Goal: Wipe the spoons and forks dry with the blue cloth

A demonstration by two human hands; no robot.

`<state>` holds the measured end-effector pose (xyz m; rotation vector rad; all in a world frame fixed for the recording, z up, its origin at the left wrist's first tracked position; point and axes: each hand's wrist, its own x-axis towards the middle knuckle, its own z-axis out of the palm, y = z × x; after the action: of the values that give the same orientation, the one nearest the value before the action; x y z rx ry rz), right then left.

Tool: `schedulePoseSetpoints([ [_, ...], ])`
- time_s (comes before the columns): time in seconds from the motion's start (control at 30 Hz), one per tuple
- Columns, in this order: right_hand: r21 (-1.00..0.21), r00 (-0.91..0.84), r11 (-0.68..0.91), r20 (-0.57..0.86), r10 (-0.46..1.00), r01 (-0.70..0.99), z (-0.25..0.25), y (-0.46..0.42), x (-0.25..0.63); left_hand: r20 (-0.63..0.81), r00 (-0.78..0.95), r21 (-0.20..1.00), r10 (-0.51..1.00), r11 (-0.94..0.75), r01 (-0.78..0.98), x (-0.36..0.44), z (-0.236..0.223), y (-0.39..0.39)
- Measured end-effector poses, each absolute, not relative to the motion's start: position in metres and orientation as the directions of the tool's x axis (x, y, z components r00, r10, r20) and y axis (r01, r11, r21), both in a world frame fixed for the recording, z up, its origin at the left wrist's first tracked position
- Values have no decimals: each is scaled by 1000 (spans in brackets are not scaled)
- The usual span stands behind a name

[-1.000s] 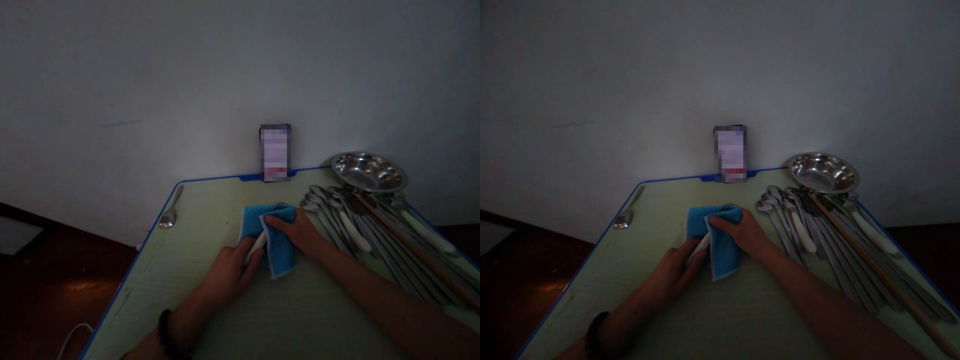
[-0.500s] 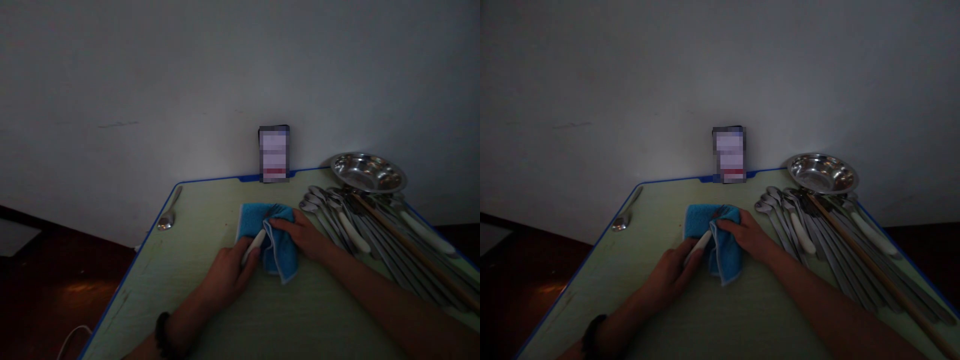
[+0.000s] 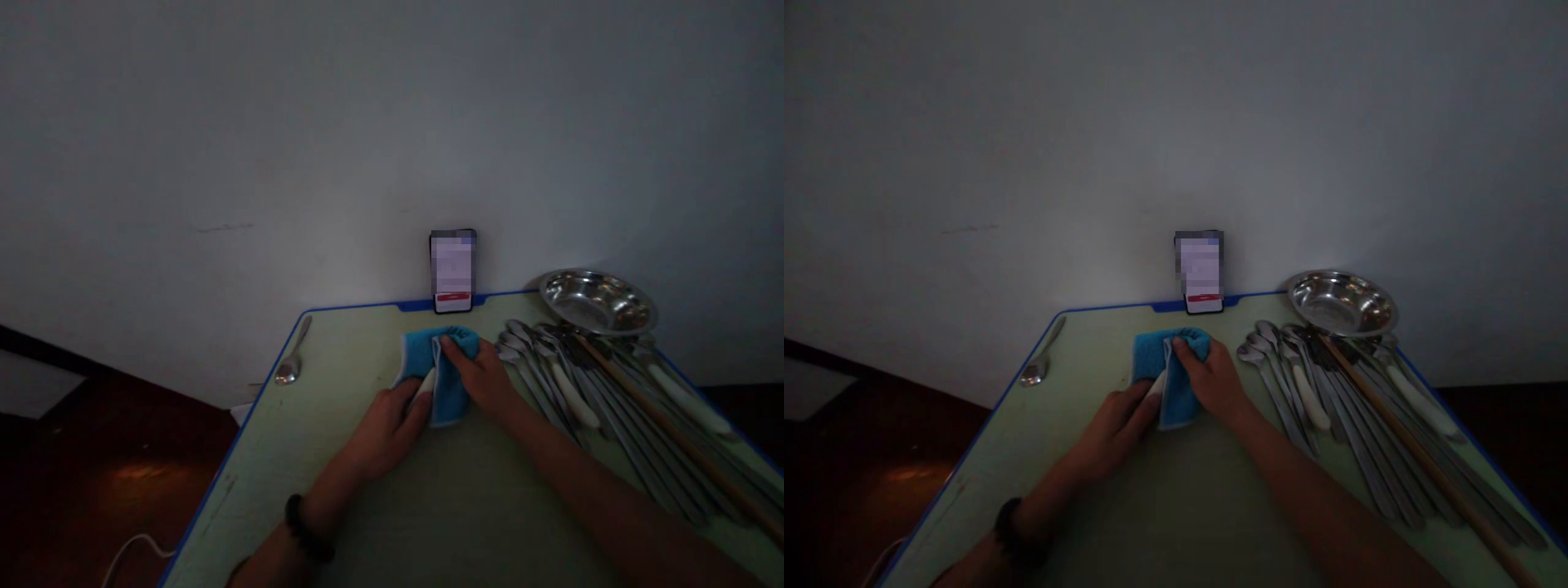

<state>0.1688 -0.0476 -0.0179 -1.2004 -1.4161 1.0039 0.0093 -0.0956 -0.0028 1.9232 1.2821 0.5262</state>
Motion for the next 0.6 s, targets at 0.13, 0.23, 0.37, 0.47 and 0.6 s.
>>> schedulePoseSetpoints([
  [0.13,-899,-243,274,197,950,343,26,-22,175,-181,470,851,864,-102,515,16,29,-69],
  [0.23,-880,-179,250,192,965,405,47,-11,182,-295,498,846,816,-19,532,24,47,-52],
  [0.37,-888,-221,278,207,953,367,56,-6,194,-245,518,801,819,-130,584,26,57,-41],
  [0.47,-899,-223,279,212,952,339,59,-1,199,-184,479,784,859,-165,599,19,60,-35],
  [0.6,-913,-146,274,239,960,301,61,5,196,-133,363,794,922,-120,596,15,60,-32],
])
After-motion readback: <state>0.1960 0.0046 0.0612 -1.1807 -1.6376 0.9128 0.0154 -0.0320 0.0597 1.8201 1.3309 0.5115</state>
